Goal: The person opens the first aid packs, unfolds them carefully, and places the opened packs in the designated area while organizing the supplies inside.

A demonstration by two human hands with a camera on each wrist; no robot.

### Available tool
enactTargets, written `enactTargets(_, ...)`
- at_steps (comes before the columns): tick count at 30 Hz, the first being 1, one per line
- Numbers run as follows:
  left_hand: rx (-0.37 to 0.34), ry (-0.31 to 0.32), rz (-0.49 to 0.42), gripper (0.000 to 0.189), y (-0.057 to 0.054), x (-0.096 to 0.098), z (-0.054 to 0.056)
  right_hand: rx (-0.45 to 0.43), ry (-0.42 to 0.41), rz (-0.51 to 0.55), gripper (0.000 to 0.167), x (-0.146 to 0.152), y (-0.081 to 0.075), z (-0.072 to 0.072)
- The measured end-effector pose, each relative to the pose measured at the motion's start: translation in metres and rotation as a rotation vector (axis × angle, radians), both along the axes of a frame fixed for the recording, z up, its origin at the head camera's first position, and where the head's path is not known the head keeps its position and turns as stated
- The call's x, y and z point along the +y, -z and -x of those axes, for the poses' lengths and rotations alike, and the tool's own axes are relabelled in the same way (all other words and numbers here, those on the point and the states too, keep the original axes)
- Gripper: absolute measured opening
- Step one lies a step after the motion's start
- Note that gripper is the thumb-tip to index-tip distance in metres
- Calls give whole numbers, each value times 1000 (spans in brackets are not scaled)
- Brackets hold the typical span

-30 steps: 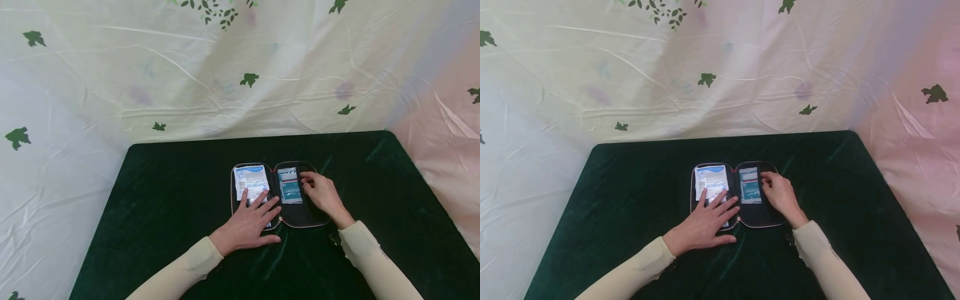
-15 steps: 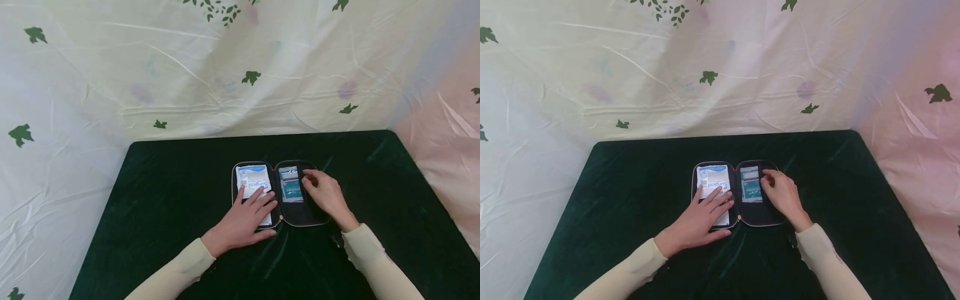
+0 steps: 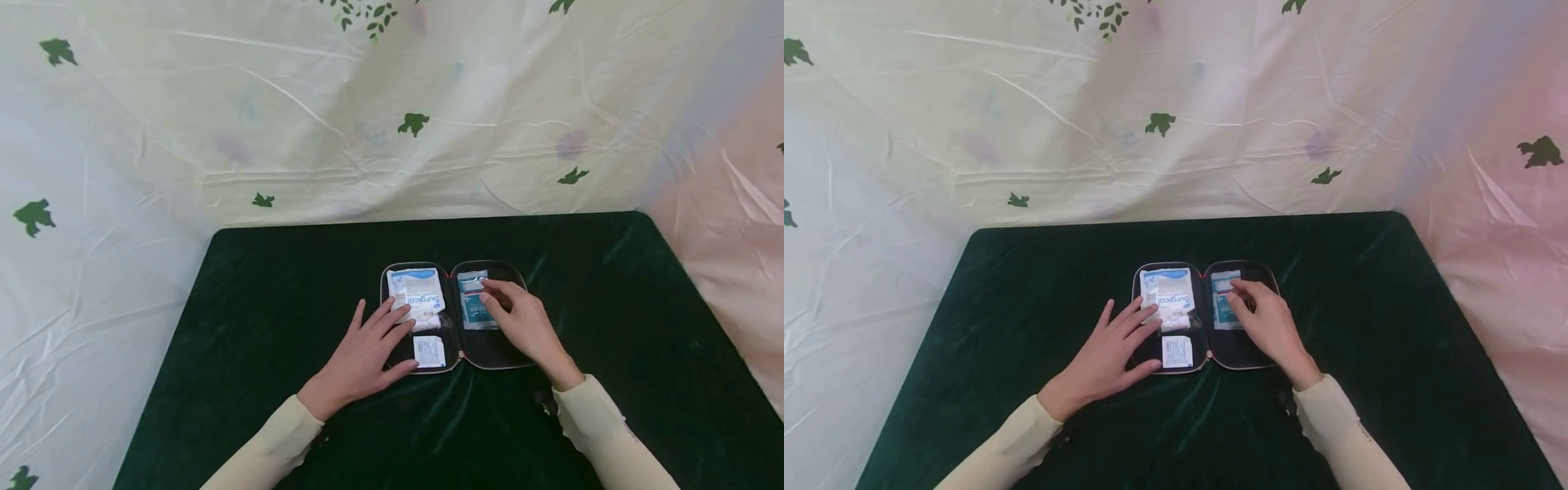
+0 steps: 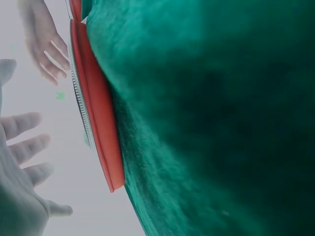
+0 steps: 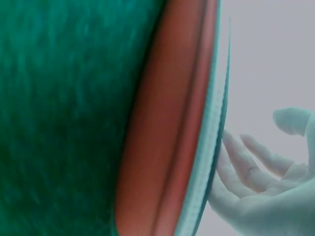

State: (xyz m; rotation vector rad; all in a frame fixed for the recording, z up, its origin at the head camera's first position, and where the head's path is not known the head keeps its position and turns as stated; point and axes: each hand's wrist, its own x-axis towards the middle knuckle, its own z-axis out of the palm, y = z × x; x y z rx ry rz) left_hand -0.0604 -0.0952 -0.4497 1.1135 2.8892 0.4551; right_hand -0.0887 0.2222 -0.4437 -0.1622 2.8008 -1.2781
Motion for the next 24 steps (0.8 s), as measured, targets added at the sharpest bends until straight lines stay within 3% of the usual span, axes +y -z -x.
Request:
enactTargets(14,-98,175,43,69,5,-4,-15,-49,-122,66,52,-18,-1,-25)
enactTargets(24,-132,222,105,70,7,-4,-17,-62,-198,93,50,-28,5,-36)
